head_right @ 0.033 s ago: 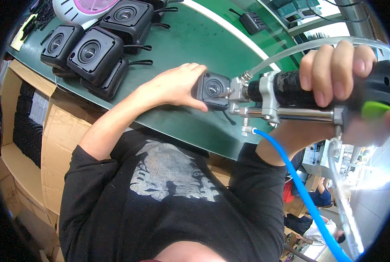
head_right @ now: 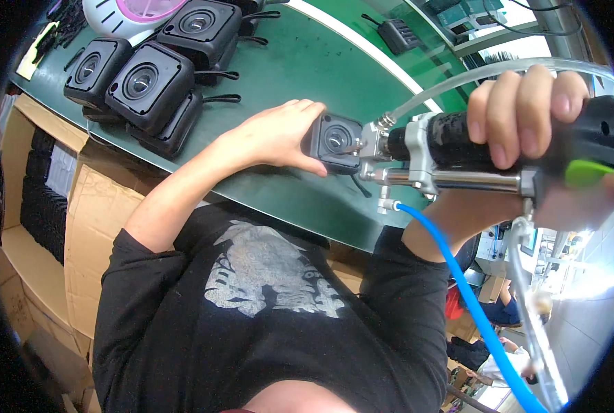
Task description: The person is using an electric screwdriver to fasten screws into the casing of several identical black portable speakers on an assembly line.
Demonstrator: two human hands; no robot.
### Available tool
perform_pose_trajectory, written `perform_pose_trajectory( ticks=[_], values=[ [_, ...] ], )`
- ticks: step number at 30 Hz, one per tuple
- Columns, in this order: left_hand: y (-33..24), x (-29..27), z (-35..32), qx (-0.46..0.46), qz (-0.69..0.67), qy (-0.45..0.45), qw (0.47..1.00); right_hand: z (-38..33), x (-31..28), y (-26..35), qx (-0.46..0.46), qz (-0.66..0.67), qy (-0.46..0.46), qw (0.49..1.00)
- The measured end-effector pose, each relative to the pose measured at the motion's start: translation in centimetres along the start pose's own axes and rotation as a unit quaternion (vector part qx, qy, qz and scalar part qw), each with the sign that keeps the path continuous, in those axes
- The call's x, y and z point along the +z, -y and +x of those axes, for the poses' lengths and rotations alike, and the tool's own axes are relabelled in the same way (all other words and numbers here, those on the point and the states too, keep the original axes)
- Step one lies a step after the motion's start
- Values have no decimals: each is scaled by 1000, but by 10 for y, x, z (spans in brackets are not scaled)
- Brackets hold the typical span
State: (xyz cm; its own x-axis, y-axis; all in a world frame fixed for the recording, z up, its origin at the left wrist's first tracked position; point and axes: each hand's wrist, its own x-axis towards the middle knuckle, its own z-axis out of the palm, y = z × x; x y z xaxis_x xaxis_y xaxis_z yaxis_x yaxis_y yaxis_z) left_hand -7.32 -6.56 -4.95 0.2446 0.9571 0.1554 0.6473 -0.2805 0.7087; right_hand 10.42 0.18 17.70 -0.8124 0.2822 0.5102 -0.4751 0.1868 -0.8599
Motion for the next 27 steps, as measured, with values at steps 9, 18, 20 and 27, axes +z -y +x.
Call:
perform_pose_trajectory(
  ticks=[9,18,20,27],
  values=[
    [3,6,0,17,0,-21,1000,-28,3,-46,-30,17,-22,999],
    [-13,-13,4,30,103,6,994,-1,-21,16,-76,58,-42,995],
    [-22,-8,11,95,132,-36,986,3,-38,41,-56,34,-49,997],
    [-58,11,59,59,225,83,969,-26,-68,-6,-77,-191,-324,923]
  ],
)
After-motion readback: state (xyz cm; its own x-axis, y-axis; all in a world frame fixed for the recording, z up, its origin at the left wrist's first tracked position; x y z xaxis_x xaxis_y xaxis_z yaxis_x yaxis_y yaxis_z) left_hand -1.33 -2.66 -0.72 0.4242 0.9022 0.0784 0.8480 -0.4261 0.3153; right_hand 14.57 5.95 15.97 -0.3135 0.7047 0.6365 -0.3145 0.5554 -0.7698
